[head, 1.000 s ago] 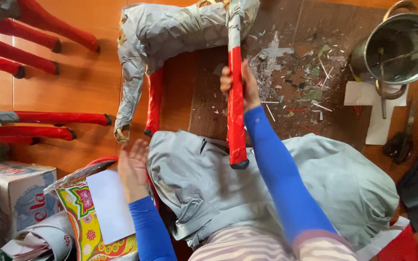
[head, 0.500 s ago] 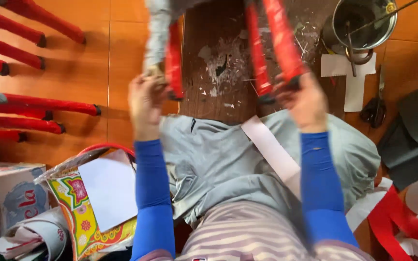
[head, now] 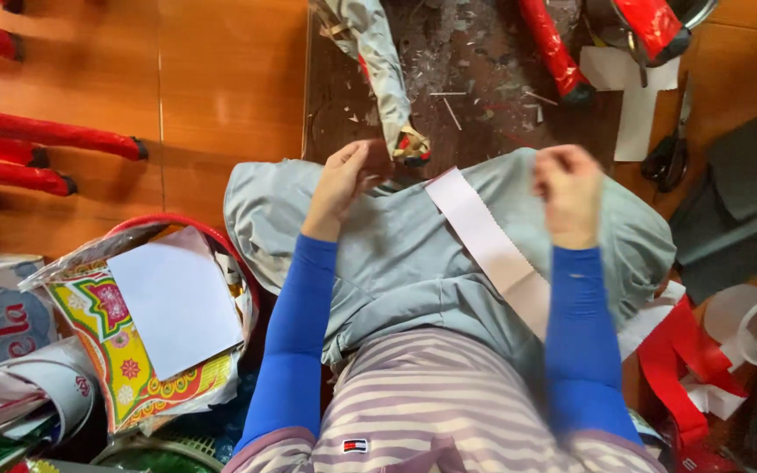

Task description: Applying colored paper strips and adhesive to a paper mache giraffe frame.

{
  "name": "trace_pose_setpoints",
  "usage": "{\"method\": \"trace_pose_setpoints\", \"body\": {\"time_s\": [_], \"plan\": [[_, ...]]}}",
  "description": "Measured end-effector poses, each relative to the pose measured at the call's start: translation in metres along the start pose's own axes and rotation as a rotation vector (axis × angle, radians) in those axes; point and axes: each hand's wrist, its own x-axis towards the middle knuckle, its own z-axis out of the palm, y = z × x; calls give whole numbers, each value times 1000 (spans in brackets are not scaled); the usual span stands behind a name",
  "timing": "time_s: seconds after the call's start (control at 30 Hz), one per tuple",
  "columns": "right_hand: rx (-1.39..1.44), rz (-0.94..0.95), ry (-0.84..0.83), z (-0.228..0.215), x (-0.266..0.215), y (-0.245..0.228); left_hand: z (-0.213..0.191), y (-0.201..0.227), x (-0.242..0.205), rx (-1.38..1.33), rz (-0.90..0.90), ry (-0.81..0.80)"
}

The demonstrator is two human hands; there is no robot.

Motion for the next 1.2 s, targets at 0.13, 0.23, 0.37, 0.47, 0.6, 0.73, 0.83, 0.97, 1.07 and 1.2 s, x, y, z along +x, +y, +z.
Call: {"method": "trace_pose_setpoints", "body": {"time_s": [0.13,0.23,0.37,0.47,0.6,0.73,0.83,0.97,1.07,1.2], "plan": [[-90,168,-85,87,3,-17,-24,-40,38,83,99,127],[-62,110,-221,127,18,-17,-26,-77,60,205,142,199],[79,271,-336,163,18,-24,-30,-108,78,338,169,201],[227,287,-330,176,15,-7,-31,-102,68,362,201,162],[459,306,-326,187,6,-3,-34,-102,62,501,308,149],[444,324,-340,137,4,-16,-39,-105,51,439,279,245],[65,94,-184,59,3,-25,-26,-86,25,419,340,308],[-397,-115,180,-76,-9,-12,-21,-71,-12,771,519,314],[-736,-224,450,-190,-18,35,-9,-66,-34,1127,587,324],[-1098,-180,668,-294,-37,105,23,-71,-58,1762,671,356]]}}
